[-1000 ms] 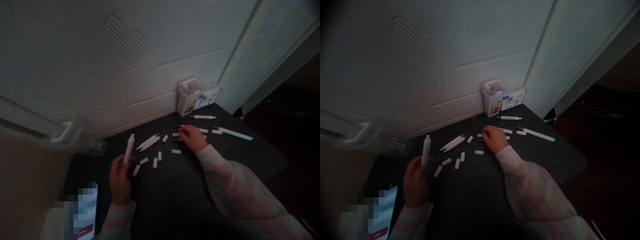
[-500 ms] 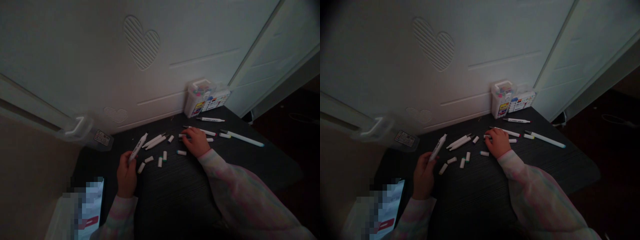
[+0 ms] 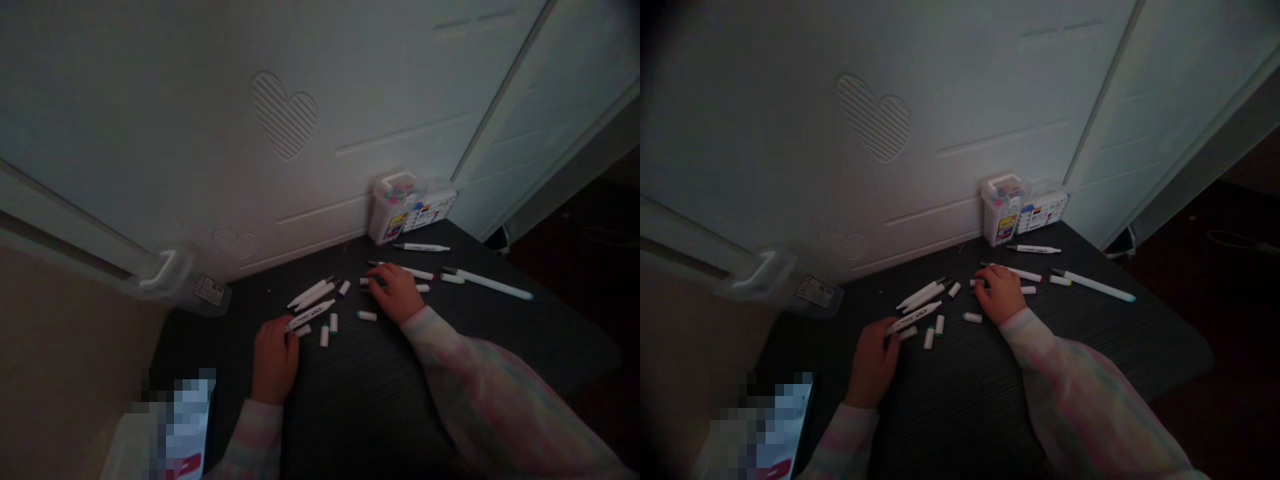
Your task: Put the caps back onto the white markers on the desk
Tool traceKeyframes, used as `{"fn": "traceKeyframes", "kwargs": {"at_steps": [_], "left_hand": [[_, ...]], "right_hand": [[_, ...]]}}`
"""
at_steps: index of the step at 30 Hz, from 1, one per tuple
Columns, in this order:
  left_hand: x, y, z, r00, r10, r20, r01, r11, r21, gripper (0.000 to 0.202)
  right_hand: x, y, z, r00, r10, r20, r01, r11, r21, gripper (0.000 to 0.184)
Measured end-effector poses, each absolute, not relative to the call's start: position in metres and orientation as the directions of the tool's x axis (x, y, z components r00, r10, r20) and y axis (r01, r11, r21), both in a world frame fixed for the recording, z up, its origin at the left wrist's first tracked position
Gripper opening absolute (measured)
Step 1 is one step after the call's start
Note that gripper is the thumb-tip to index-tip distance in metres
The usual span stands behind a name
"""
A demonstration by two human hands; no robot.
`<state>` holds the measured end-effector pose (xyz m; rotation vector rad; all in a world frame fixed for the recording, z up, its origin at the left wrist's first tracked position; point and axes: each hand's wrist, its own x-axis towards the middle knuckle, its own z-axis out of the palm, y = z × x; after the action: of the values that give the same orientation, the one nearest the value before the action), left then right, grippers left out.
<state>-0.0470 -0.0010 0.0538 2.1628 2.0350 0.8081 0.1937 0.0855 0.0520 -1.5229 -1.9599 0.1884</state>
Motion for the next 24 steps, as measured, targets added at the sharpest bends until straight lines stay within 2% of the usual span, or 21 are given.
{"fn": "traceKeyframes", "kwargs": {"at_steps": [15, 24], "left_hand": [[-0.0503, 0.0013, 0.0482, -0.07, 0.955, 0.287, 0.892, -0.069, 0.447, 0.029], [-0.0524, 0.0043, 0.0491, -0.115, 0.974, 0.194, 0.852, -0.004, 0.523, 0.032]], "right_hand": [[0.1936, 0.0848, 0.0538, -0.113, 0.912, 0.394, 0.801, 0.318, -0.507, 0.018], [0.1925, 0.0837, 0.0583, -0.116, 0.92, 0.375, 0.813, 0.305, -0.496, 0.018]]}}
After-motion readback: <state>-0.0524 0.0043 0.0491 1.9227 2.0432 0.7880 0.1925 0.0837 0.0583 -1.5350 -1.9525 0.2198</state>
